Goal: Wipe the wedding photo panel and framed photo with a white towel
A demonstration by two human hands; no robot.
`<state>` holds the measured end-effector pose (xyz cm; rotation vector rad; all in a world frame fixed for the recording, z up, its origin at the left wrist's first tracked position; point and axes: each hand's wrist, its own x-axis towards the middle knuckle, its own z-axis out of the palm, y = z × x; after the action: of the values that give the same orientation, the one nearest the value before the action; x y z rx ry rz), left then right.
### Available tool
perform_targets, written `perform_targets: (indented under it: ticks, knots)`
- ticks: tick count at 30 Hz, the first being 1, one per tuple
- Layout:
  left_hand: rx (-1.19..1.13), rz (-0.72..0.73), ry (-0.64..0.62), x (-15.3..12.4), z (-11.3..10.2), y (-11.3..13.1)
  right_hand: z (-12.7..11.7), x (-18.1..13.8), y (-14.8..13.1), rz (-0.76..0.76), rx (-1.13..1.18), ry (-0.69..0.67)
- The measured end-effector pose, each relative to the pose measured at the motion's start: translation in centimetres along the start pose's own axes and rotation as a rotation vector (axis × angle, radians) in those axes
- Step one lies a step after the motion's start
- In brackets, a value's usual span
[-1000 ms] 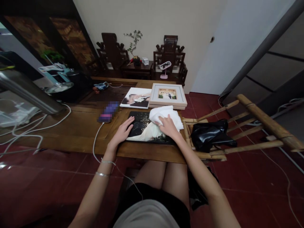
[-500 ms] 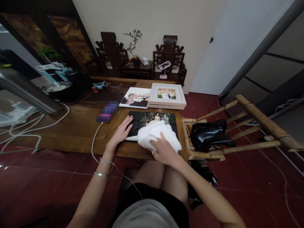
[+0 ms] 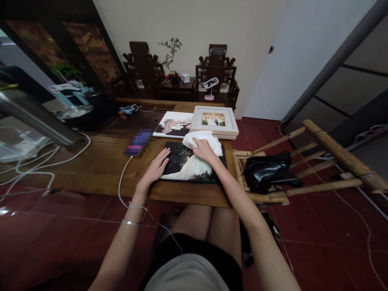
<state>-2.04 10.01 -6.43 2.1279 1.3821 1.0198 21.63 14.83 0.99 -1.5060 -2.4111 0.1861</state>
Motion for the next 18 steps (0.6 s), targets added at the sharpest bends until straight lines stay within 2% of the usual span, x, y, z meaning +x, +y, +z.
perform_targets:
  ticks: [3, 9, 12, 15, 18]
  knots:
    - [0.002, -0.005, 0.004, 0.0, 0.1, 0.0, 0.4, -2.6, -1.3, -0.045, -0.034, 0.007]
    - [0.006, -0.002, 0.003, 0.1, 0.2, 0.0, 0.8, -11.5, -5.1, -0.233, 0.047, -0.053]
    - [0.012, 0.001, 0.003, 0.1, 0.3, -0.2, 0.6, -14.5, -6.1, -0.305, 0.089, -0.103]
    - [0.019, 0.003, 0.003, 0.1, 0.3, -0.2, 0.3, -14.6, -6.1, -0.324, 0.087, -0.132]
    - [0.026, 0.001, -0.001, 0.1, 0.2, -0.2, 0.2, -12.1, -5.4, -0.295, 0.064, -0.123]
